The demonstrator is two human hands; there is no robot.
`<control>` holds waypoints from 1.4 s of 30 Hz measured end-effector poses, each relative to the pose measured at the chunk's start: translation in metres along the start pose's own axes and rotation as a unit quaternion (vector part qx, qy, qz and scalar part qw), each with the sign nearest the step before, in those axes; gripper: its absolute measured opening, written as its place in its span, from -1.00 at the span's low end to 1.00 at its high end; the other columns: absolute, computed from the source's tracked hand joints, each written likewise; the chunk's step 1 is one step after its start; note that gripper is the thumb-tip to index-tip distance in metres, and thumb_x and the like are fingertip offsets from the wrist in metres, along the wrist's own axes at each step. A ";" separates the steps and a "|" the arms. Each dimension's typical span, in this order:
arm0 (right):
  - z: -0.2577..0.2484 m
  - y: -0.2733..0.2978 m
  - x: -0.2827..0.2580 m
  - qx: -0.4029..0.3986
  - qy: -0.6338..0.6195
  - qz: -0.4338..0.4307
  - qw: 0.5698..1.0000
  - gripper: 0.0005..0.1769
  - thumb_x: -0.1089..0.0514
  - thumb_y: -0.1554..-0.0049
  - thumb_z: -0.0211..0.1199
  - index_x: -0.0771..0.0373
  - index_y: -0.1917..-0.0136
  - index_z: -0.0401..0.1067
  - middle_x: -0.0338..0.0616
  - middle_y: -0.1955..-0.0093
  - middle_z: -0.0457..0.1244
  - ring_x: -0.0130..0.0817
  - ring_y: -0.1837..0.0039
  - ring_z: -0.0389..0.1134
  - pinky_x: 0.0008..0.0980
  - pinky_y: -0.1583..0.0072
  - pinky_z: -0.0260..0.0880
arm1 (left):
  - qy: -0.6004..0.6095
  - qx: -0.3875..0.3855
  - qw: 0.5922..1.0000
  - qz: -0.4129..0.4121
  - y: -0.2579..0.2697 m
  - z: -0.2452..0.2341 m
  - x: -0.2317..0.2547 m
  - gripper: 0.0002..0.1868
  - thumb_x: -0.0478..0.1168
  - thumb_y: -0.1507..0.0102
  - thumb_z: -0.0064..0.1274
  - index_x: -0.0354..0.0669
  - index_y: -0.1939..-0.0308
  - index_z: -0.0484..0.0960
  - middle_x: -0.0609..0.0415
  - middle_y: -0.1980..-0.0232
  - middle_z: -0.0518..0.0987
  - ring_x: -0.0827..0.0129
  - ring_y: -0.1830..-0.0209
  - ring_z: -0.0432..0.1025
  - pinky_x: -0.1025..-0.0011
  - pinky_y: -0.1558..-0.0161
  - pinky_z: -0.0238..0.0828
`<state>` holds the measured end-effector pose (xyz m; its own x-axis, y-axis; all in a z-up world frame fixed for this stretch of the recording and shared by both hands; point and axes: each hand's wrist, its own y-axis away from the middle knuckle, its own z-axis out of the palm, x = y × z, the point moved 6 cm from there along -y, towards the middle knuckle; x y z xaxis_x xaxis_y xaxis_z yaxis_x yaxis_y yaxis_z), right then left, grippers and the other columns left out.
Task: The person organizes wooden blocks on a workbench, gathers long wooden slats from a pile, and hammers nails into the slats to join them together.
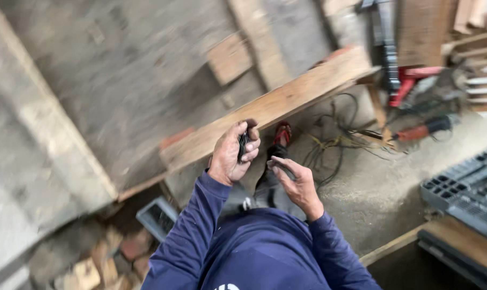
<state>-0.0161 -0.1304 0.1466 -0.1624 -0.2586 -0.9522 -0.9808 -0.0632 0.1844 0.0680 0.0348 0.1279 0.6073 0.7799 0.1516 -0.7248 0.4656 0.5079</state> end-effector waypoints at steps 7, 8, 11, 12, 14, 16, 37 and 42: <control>-0.176 -0.079 0.020 0.233 0.031 -0.097 0.967 -0.72 0.38 -0.27 0.20 0.39 -0.25 0.45 -0.04 -0.12 0.37 -0.33 -0.15 0.41 -0.45 -0.22 0.41 | -0.056 0.002 0.997 -0.058 -0.137 0.068 -0.090 -0.78 -0.17 -0.42 -0.06 -0.16 -0.07 0.54 -0.02 0.18 0.65 0.41 0.36 0.49 0.56 0.47 0.39; -0.202 -0.102 0.026 0.245 0.082 -0.113 0.959 -0.69 0.38 -0.26 0.23 0.38 -0.28 0.43 -0.01 -0.15 0.34 -0.24 -0.18 0.39 -0.38 -0.25 0.40 | -0.059 -0.004 0.996 -0.060 -0.157 0.078 -0.102 -0.79 -0.16 -0.44 -0.06 -0.18 -0.06 0.53 -0.03 0.14 0.66 0.40 0.32 0.51 0.53 0.43 0.43; -0.264 -0.171 0.050 0.244 0.316 -0.138 0.906 -0.49 0.29 -0.15 0.40 0.35 -0.35 0.36 0.12 -0.19 0.24 0.09 -0.24 0.31 -0.11 -0.27 0.35 | -0.054 0.004 0.997 -0.056 -0.209 0.102 -0.132 -0.77 -0.14 -0.49 -0.06 -0.24 -0.05 0.51 -0.05 0.08 0.67 0.35 0.23 0.55 0.48 0.32 0.52; -0.278 -0.186 0.067 0.221 0.345 -0.101 0.907 -0.42 0.25 -0.09 0.44 0.37 -0.34 0.35 0.17 -0.18 0.23 0.13 -0.20 0.30 -0.08 -0.22 0.34 | -0.049 0.018 0.997 -0.056 -0.222 0.108 -0.138 -0.76 -0.13 -0.49 -0.06 -0.25 -0.07 0.51 -0.06 0.09 0.67 0.34 0.23 0.56 0.47 0.30 0.53; -0.304 -0.214 0.098 0.177 0.402 -0.042 0.897 -0.29 0.18 0.04 0.51 0.41 -0.31 0.33 0.25 -0.15 0.20 0.22 -0.14 0.28 0.00 -0.14 0.34 | -0.040 0.027 0.998 -0.049 -0.245 0.122 -0.142 -0.72 -0.13 -0.47 -0.08 -0.28 -0.11 0.52 -0.05 0.11 0.66 0.33 0.23 0.56 0.46 0.28 0.56; -0.325 -0.228 0.128 0.149 0.353 0.028 0.923 -0.33 0.17 -0.01 0.49 0.40 -0.31 0.31 0.21 -0.15 0.24 0.17 -0.16 0.31 0.00 -0.17 0.35 | -0.029 0.024 0.999 -0.039 -0.261 0.134 -0.141 -0.66 -0.13 -0.43 -0.11 -0.29 -0.16 0.54 -0.03 0.14 0.67 0.35 0.25 0.57 0.46 0.27 0.57; -0.101 -0.110 0.010 0.057 -0.203 0.038 0.977 -0.53 0.40 -0.11 0.49 0.27 -0.18 0.31 -0.28 0.00 0.26 -0.56 -0.01 0.28 -0.52 -0.07 0.37 | 0.056 -0.016 0.981 0.184 -0.139 0.071 -0.063 -0.73 -0.19 -0.45 -0.03 -0.14 -0.22 0.47 0.14 0.23 0.50 0.45 0.36 0.34 0.47 0.28 0.35; -0.009 -0.069 -0.029 0.076 -0.221 0.010 0.972 -0.52 0.38 -0.12 0.43 0.26 -0.22 0.29 -0.25 -0.05 0.35 -0.55 -0.07 0.36 -0.53 -0.13 0.43 | -0.010 -0.038 0.961 0.275 -0.059 0.043 -0.006 -0.79 -0.09 -0.51 -0.05 -0.14 -0.08 0.41 0.21 0.30 0.37 0.51 0.39 0.23 0.47 0.24 0.33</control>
<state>0.0574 -0.1271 0.1639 -0.1787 0.1826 -0.9668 -0.9762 0.0897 0.1974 0.1209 -0.0152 0.1335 0.1317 0.9092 0.3951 -0.9589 0.0157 0.2834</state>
